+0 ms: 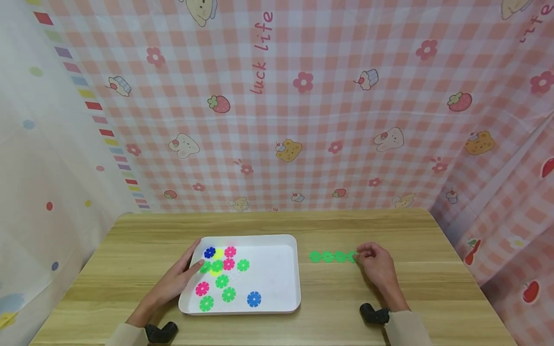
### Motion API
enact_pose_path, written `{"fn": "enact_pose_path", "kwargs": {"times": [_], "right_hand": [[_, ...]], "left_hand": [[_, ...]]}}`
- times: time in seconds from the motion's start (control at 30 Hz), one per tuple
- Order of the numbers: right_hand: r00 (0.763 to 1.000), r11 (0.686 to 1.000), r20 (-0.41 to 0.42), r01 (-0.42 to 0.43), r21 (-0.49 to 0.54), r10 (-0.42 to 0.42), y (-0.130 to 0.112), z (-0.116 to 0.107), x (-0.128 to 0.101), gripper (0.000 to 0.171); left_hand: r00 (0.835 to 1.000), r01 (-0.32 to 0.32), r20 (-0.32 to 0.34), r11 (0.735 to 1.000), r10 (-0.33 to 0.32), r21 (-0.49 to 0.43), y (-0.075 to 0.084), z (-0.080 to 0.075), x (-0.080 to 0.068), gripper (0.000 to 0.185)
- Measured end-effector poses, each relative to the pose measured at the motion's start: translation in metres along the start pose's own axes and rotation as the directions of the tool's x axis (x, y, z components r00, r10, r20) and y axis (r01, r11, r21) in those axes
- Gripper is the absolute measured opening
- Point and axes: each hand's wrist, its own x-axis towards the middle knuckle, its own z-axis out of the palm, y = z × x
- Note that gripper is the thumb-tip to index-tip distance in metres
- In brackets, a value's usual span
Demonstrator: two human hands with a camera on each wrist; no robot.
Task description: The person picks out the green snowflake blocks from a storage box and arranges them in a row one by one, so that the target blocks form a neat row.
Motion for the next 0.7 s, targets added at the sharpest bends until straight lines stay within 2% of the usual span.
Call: {"fn": "enact_pose_path", "kwargs": {"times": [0.1, 0.43, 0.7], "right_hand": [[1.000, 1.000, 0.002, -0.003, -0.002, 0.003, 0.000, 0.000, 0.000, 0.020], [0.996, 0.996, 0.075, -0.045, 0.076, 0.040, -0.004, -0.004, 0.001, 0.028], [0.993, 0.997, 0.110, 0.042, 0.069, -0.049, -0.028, -0.002, 0.007, 0.034]], "left_hand": [[1.000, -0.017, -0.011, 1.000, 0.017, 0.008, -0.011, 0.001, 0.004, 0.065], [0.999, -0.028, -0.022, 0.999, 0.028, 0.021, -0.012, 0.002, 0.003, 0.067], [0.999, -0.032, -0.021, 0.999, 0.032, 0.012, -0.010, 0.001, 0.002, 0.066]]}}
